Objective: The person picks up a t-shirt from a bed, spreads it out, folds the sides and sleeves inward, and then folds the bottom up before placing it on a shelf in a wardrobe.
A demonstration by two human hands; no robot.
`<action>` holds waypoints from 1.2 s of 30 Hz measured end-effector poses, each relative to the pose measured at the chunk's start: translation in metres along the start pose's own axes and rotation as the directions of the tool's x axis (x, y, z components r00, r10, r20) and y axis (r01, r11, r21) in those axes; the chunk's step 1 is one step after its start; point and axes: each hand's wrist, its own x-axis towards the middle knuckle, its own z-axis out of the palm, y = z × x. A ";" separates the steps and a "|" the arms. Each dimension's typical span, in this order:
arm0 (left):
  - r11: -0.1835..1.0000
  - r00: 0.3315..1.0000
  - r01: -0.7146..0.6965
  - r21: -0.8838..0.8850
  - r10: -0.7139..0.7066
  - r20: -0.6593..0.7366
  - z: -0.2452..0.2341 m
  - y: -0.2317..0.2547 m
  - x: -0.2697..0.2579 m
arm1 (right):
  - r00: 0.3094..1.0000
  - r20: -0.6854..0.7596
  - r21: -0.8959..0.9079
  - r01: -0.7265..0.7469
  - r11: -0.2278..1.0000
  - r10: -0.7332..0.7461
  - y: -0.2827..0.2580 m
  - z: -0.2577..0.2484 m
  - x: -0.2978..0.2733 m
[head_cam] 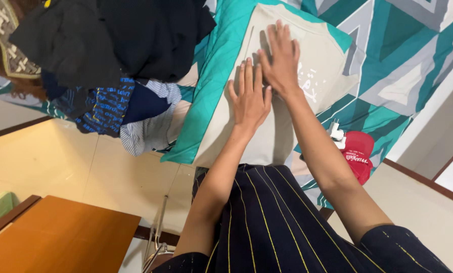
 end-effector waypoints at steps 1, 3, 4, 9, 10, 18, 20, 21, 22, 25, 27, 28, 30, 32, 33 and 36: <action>1.000 1.000 -0.008 -0.004 0.008 0.006 0.003 0.001 -0.001 | 0.982 0.176 -0.062 -0.056 0.996 0.066 -0.005 -0.001 -0.002; 0.982 0.983 0.038 0.188 -0.070 0.169 0.009 -0.001 -0.005 | 0.929 0.340 -0.131 -0.105 0.986 0.144 -0.011 -0.003 -0.002; 0.981 0.983 0.032 0.189 -0.065 0.170 0.012 -0.002 -0.004 | 0.920 0.357 -0.148 -0.114 0.982 0.160 -0.013 -0.002 -0.001; 0.974 0.975 0.051 0.222 -0.096 0.198 0.020 -0.007 -0.004 | 0.910 0.366 -0.144 -0.152 0.978 0.196 -0.011 -0.002 0.002; 0.974 0.977 0.043 0.224 -0.088 0.195 0.021 -0.008 -0.003 | 0.912 0.366 -0.080 -0.167 0.983 0.184 -0.008 -0.003 0.001; 0.971 0.997 0.006 0.237 -0.022 0.067 0.013 -0.007 -0.014 | 0.928 0.055 0.112 -0.371 0.922 0.367 0.032 -0.019 -0.080; 0.970 0.998 -0.004 0.243 -0.011 0.061 0.008 -0.005 -0.020 | 0.869 -0.068 0.159 -0.476 0.865 0.491 0.046 -0.020 -0.129; 0.969 0.998 -0.005 0.247 -0.009 0.057 0.006 -0.003 -0.022 | 0.828 -0.124 0.187 -0.521 0.833 0.547 0.054 -0.019 -0.153; 0.969 0.998 -0.020 0.247 0.005 0.059 0.006 -0.001 -0.026 | 0.753 -0.150 0.168 -0.619 0.767 0.640 0.061 -0.016 -0.180; 0.965 0.998 -0.061 0.254 0.055 0.033 0.006 0.009 -0.039 | 0.530 -0.094 0.389 -0.760 0.521 0.843 0.092 -0.001 -0.240; 0.963 0.991 -0.134 0.234 0.123 0.059 0.010 0.018 -0.049 | 0.393 0.028 0.590 -0.749 0.302 0.919 0.111 0.012 -0.271; 0.961 0.988 -0.151 0.233 0.139 0.067 0.014 0.024 -0.055 | 0.373 0.133 0.740 -0.654 0.158 0.918 0.118 0.020 -0.279; 0.940 0.968 -0.247 0.235 0.229 0.101 0.021 0.038 -0.065 | 0.365 0.227 0.855 -0.518 -0.005 0.903 0.126 0.026 -0.296; 0.923 0.952 -0.302 0.240 0.279 0.126 0.029 0.051 -0.078 | 0.367 0.264 0.827 -0.562 -0.014 0.892 0.124 0.030 -0.305; 0.909 0.939 -0.339 0.243 0.311 0.147 0.034 0.056 -0.084 | 0.358 0.257 0.833 -0.552 -0.018 0.898 0.122 0.032 -0.307; 0.895 0.903 -0.392 0.211 0.330 0.276 0.046 0.068 -0.100 | 0.285 0.277 0.843 -0.531 -0.090 0.918 0.131 0.031 -0.303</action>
